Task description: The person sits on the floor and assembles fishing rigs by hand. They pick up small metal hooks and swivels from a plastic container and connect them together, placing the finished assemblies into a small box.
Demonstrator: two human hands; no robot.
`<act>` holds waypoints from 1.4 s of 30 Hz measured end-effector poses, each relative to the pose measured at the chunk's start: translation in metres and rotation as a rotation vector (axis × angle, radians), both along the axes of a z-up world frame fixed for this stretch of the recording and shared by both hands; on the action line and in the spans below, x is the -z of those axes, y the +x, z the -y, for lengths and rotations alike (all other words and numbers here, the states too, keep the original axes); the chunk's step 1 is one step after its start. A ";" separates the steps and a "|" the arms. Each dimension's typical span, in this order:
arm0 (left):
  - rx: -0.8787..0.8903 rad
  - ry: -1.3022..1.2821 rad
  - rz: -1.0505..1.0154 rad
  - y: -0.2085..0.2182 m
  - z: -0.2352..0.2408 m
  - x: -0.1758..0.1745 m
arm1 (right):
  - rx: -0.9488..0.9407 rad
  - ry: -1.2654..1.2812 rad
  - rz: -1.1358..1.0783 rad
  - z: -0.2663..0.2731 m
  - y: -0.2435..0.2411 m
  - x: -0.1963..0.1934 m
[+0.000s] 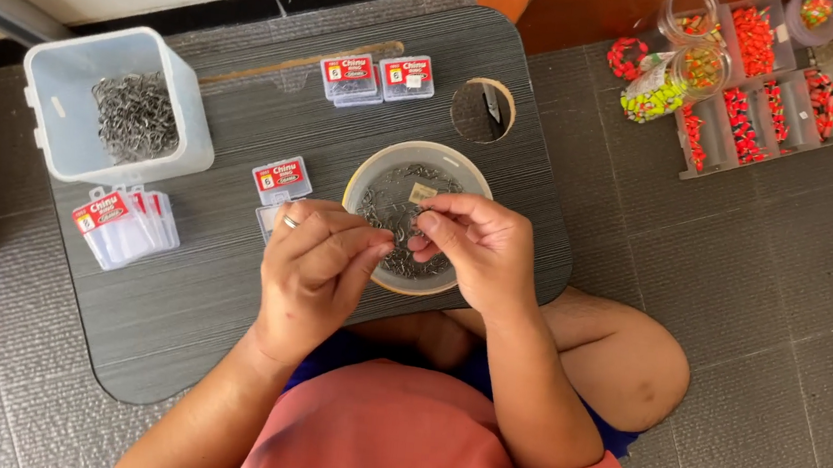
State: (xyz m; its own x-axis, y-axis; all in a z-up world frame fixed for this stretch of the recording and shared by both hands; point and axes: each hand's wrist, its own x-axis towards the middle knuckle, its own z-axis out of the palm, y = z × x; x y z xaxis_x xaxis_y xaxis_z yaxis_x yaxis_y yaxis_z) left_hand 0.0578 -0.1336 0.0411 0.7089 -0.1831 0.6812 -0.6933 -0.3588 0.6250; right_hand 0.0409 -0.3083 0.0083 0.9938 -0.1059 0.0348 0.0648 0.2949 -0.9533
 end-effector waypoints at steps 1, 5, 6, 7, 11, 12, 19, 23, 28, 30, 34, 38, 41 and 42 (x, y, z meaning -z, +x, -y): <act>-0.010 0.002 -0.006 -0.002 -0.006 0.001 | -0.010 0.002 -0.006 0.001 0.000 0.001; -0.074 0.136 -0.068 -0.010 -0.035 0.013 | -0.041 -0.013 -0.001 0.001 -0.001 -0.001; -0.088 0.198 -0.099 -0.013 -0.044 0.018 | -0.032 -0.025 -0.002 -0.001 -0.001 -0.002; -0.107 0.205 -0.113 -0.017 -0.050 0.022 | -0.052 -0.017 -0.014 0.000 -0.002 0.000; -0.157 0.270 -0.115 -0.028 -0.070 0.033 | -0.080 -0.072 -0.015 0.002 0.000 0.003; -0.172 0.299 -0.107 -0.030 -0.073 0.034 | -0.084 -0.091 -0.014 0.003 0.001 0.003; -0.267 0.498 -0.109 -0.034 -0.092 0.062 | -0.097 -0.113 -0.011 0.004 0.002 0.003; -0.290 0.478 -0.173 -0.034 -0.094 0.062 | -0.095 -0.123 -0.012 0.003 0.000 0.002; -0.300 0.380 -0.234 -0.034 -0.093 0.055 | -0.093 -0.136 -0.011 0.003 0.001 0.001; -0.290 0.348 -0.250 -0.035 -0.093 0.052 | -0.096 -0.148 -0.017 0.002 0.001 0.000; -0.285 0.343 -0.254 -0.035 -0.091 0.049 | -0.101 -0.145 -0.023 0.002 0.000 0.003; -0.213 0.259 -0.280 -0.029 -0.071 0.035 | -0.092 -0.137 -0.027 0.001 0.000 0.003; -0.127 0.174 -0.270 -0.019 -0.043 0.015 | -0.095 -0.134 -0.022 0.001 0.002 0.002; -0.073 0.132 -0.265 -0.016 -0.033 0.008 | -0.101 -0.136 -0.018 0.001 0.002 0.002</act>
